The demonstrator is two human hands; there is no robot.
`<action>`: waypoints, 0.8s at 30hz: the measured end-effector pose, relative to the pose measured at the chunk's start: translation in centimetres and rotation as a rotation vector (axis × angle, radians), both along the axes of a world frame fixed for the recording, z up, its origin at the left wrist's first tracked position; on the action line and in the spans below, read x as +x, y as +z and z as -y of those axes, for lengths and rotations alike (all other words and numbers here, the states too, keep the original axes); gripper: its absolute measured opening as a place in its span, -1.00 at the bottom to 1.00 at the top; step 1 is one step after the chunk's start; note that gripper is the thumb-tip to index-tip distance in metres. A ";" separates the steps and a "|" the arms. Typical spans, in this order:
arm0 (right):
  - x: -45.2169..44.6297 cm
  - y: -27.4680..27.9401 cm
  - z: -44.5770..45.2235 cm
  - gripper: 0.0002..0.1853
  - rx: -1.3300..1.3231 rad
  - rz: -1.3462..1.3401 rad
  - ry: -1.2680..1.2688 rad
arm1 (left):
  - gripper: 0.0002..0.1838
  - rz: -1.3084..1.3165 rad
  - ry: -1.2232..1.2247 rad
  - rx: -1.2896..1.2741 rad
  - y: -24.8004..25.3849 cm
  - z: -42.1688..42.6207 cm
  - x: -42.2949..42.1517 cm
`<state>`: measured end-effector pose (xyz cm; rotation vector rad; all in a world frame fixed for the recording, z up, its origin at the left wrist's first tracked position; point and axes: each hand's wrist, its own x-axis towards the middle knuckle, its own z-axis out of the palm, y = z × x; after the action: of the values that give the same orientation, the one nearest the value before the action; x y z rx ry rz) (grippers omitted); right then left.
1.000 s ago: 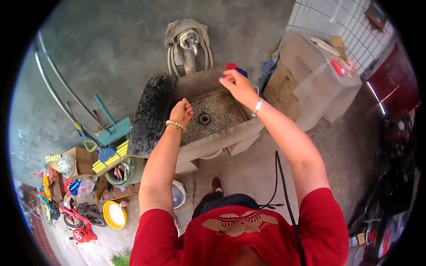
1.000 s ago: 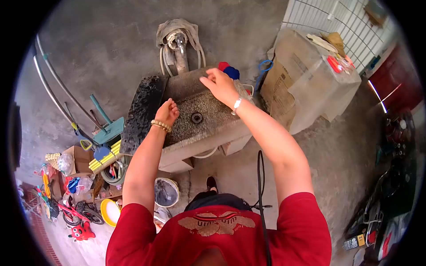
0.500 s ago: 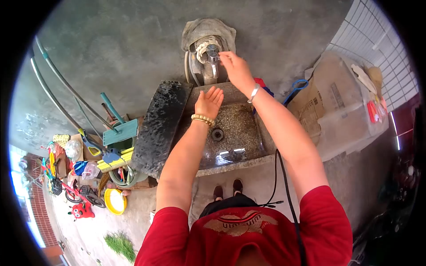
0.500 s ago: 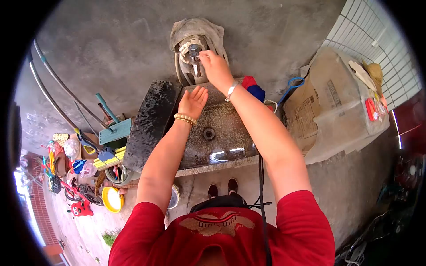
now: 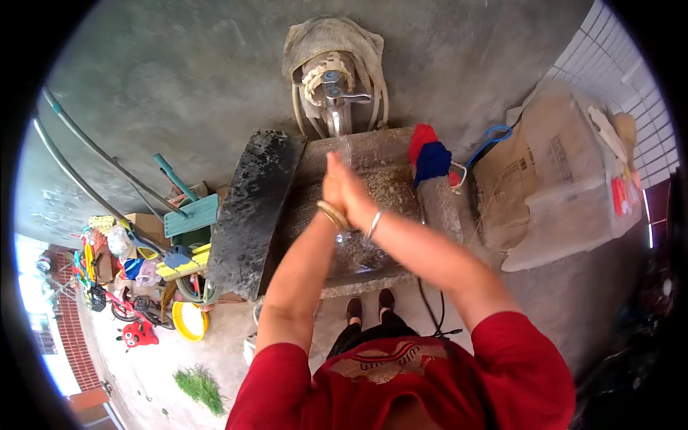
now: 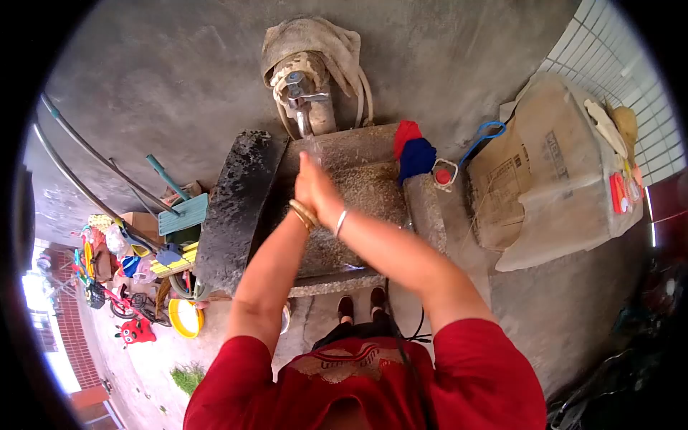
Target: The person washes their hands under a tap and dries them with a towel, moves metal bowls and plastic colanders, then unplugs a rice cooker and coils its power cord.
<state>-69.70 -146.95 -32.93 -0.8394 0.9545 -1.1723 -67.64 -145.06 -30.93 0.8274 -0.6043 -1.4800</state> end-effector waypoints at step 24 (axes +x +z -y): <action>-4.6 0.7 -1.0 -0.60 0.395 0.726 0.232 | -0.66 -0.448 0.411 0.165 -3.8 0.6 -1.3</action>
<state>-74.35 -145.90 -32.22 -0.1615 0.4412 -0.9331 -68.95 -145.63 -34.74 0.6642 0.0259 -1.2839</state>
